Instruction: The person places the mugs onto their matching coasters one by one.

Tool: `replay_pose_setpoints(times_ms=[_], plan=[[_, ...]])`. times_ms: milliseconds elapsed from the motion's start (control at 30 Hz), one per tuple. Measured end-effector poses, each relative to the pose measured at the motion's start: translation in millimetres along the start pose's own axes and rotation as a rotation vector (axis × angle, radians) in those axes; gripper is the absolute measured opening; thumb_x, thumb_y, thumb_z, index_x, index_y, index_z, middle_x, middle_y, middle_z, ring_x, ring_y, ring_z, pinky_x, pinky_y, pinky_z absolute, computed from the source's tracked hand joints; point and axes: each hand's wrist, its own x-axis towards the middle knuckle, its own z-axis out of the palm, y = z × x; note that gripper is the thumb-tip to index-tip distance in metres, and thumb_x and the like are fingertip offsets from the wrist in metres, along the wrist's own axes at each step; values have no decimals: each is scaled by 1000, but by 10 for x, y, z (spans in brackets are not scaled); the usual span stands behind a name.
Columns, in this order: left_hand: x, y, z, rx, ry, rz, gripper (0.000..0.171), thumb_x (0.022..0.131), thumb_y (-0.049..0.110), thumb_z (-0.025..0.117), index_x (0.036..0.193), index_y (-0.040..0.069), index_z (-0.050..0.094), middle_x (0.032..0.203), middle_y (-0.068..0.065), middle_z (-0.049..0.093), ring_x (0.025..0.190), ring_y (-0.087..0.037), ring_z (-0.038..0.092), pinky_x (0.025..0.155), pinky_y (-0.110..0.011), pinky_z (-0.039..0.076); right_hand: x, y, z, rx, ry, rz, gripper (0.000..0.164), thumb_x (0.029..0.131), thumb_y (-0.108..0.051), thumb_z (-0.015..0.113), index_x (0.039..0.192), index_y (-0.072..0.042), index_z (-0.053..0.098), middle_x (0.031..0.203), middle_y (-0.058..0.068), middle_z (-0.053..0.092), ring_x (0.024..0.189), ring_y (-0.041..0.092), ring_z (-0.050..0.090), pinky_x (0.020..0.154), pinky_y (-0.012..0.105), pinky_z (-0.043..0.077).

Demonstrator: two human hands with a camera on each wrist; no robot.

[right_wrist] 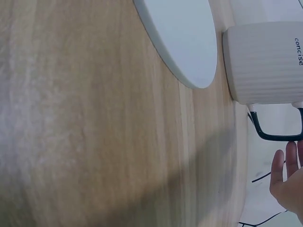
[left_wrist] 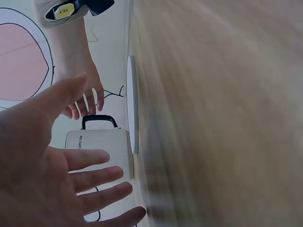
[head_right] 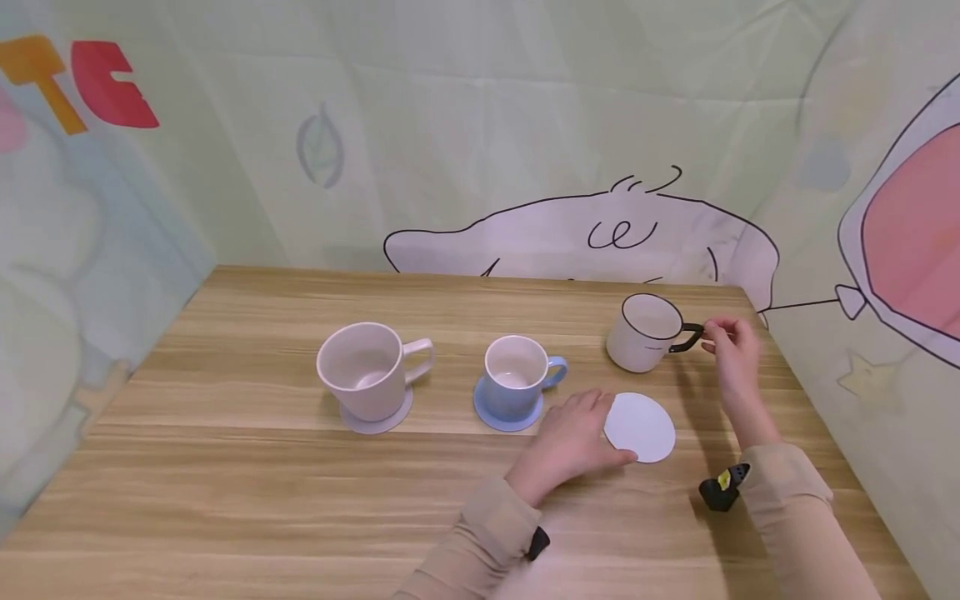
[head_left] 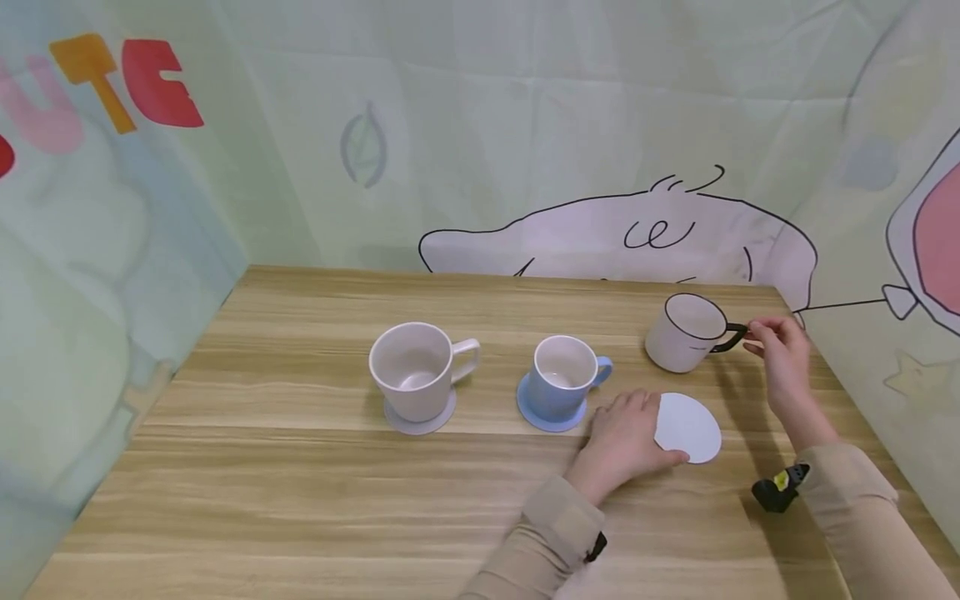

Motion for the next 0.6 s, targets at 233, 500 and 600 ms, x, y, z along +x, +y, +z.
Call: replay_pose_setpoints(times_ms=[233,500,600], plan=[[60,67,49,87,-55,-65,79,81,69,58,144,26,40,146,10,43,135,-9,40,101,-32,40,52,41,24,4,29,50,14,94,-2,54,85,-12,58,81,-8,58,73,1,60,64,12,52],[140,137,53,162,-113,-90,84,77,70,62,146,28,36,149,11,36,139,-10,33,106,-38,36,92,84,60,-15,13,86,13,95,-5,53,87,-14,58,80,-12,59,74,-1,58,64,11,51],[162,149,47,176,-118,-89,87,75,70,64,146,27,36,148,11,37,139,-11,34,105,-38,37,103,94,86,-41,13,95,12,95,-7,54,87,-15,57,79,-14,60,73,-2,58,64,11,49]])
